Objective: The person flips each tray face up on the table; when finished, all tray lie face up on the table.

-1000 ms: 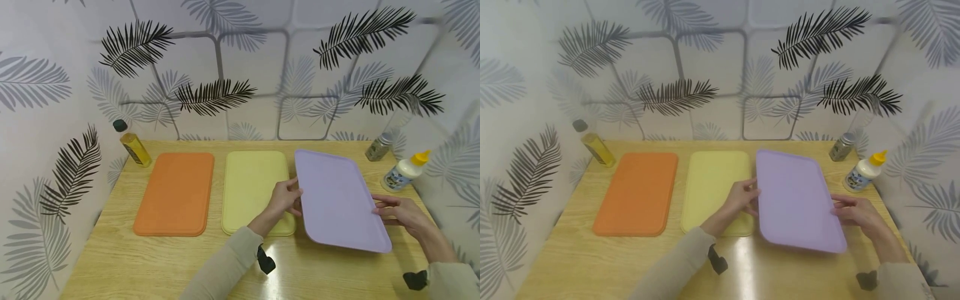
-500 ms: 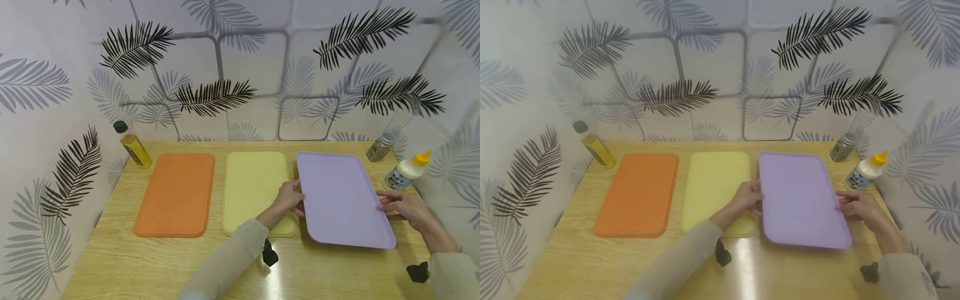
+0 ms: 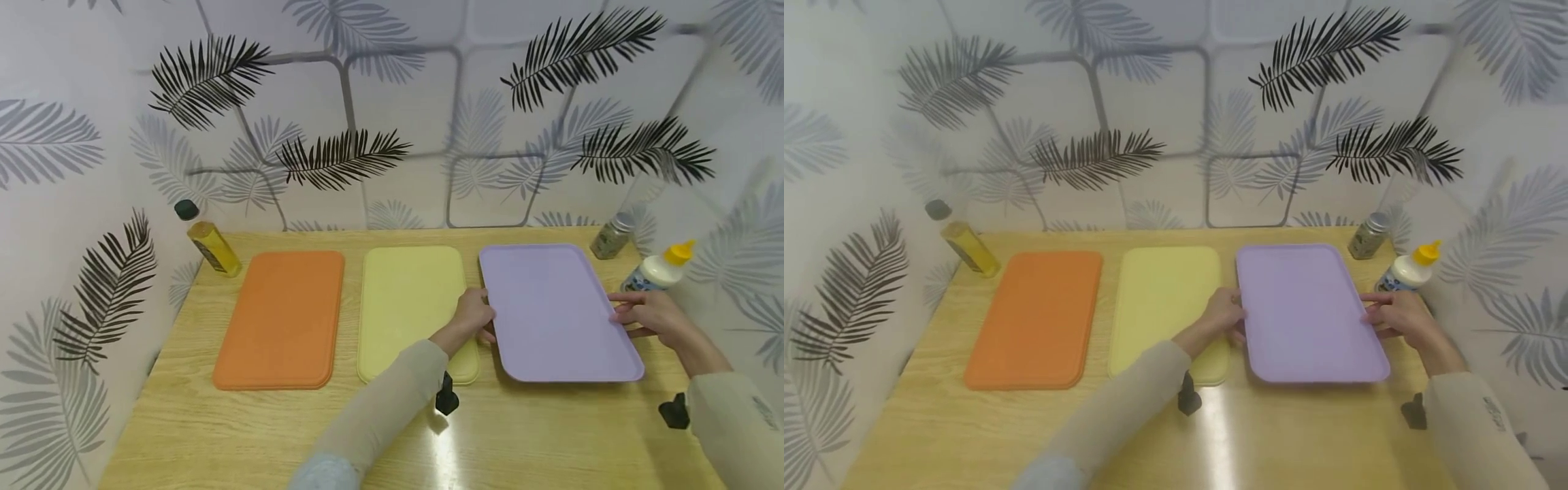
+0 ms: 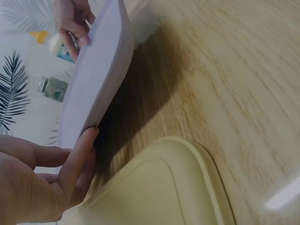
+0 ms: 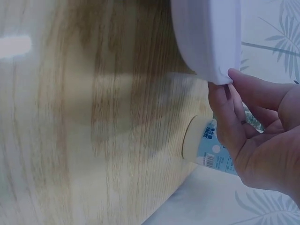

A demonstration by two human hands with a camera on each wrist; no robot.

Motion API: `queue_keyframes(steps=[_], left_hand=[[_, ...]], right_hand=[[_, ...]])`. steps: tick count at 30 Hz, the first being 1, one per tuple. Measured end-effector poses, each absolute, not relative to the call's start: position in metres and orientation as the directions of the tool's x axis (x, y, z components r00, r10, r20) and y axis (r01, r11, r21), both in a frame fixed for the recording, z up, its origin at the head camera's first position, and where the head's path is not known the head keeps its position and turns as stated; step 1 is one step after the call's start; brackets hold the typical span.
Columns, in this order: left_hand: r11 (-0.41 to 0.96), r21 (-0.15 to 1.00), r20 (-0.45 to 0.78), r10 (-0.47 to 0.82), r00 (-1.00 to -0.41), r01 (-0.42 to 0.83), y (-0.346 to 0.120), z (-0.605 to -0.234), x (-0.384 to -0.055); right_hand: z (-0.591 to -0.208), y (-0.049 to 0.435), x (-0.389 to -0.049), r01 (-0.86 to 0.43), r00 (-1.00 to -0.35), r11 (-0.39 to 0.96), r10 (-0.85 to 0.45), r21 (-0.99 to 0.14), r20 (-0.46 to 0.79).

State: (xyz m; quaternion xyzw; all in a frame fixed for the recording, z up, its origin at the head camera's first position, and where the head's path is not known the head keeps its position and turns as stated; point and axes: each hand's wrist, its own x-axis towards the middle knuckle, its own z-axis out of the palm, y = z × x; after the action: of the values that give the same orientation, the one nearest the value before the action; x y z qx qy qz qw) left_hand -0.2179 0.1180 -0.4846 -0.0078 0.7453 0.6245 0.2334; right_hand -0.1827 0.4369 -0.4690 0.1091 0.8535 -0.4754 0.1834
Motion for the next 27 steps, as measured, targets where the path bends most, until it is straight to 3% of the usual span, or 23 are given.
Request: queue_keyframes(steps=[5,12,27], left_hand=[[0.279,0.916,-0.365,0.278,-0.889,-0.289,0.119,-0.490,-0.222],[0.458,0.880,-0.262,0.248,-0.933,-0.125,0.124,-0.496,-0.226],[0.623,0.777,-0.253,0.175,-0.951,-0.092,0.141,-0.499,-0.225]], right_hand=[[-0.473,0.438,-0.191,0.379,-0.901,0.519,0.016,-0.766,-0.434],[-0.479,0.436,-0.196,0.385,-0.902,0.523,0.038,-0.760,-0.431],[-0.488,0.435,-0.189,0.417,-0.898,0.535,0.114,-0.735,-0.426]])
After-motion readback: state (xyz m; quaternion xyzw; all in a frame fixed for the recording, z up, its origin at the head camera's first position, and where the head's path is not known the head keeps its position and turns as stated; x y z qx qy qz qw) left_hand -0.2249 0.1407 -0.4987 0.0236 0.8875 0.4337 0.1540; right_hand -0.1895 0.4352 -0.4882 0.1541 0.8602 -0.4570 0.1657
